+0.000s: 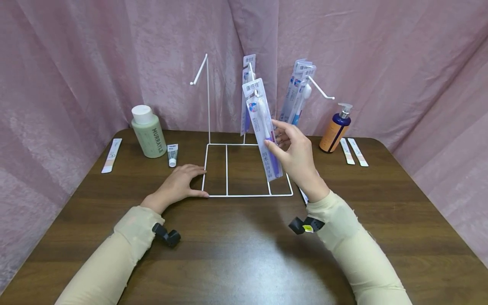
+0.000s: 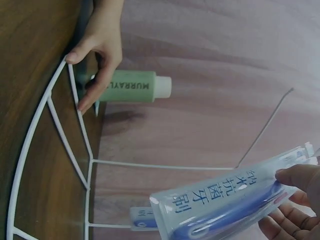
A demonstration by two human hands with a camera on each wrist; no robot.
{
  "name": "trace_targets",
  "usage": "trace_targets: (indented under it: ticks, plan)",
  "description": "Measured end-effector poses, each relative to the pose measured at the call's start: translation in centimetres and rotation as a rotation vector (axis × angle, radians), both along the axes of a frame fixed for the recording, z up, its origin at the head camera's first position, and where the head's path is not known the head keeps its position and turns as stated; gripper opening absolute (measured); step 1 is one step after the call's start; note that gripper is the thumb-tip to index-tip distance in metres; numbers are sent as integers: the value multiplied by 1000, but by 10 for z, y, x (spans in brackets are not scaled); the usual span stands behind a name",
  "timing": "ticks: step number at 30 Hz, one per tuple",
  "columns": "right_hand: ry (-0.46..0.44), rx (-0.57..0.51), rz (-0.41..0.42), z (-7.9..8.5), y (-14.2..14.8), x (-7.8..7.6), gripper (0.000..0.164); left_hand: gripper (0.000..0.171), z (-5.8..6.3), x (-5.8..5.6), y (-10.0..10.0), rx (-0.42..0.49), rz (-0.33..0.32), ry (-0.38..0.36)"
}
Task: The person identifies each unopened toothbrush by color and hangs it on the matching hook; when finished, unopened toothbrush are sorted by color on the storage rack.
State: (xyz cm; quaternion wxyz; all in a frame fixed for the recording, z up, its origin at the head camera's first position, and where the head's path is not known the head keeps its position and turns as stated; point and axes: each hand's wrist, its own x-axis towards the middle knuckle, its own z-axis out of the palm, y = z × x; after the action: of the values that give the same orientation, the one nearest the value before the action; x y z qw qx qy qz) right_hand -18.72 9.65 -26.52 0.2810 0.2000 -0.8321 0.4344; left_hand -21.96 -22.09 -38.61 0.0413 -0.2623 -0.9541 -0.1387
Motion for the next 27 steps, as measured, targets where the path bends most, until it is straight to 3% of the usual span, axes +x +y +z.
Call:
trace_targets:
  ticks: [9,27]
  plan:
    - [34,-53,-12,-8,-11,-24,43,83,-1,-1,-1,-1,-12,17]
    - [-73,-124,-77,-9,-30,-74,45,83,-2,-1,0,6,-8,23]
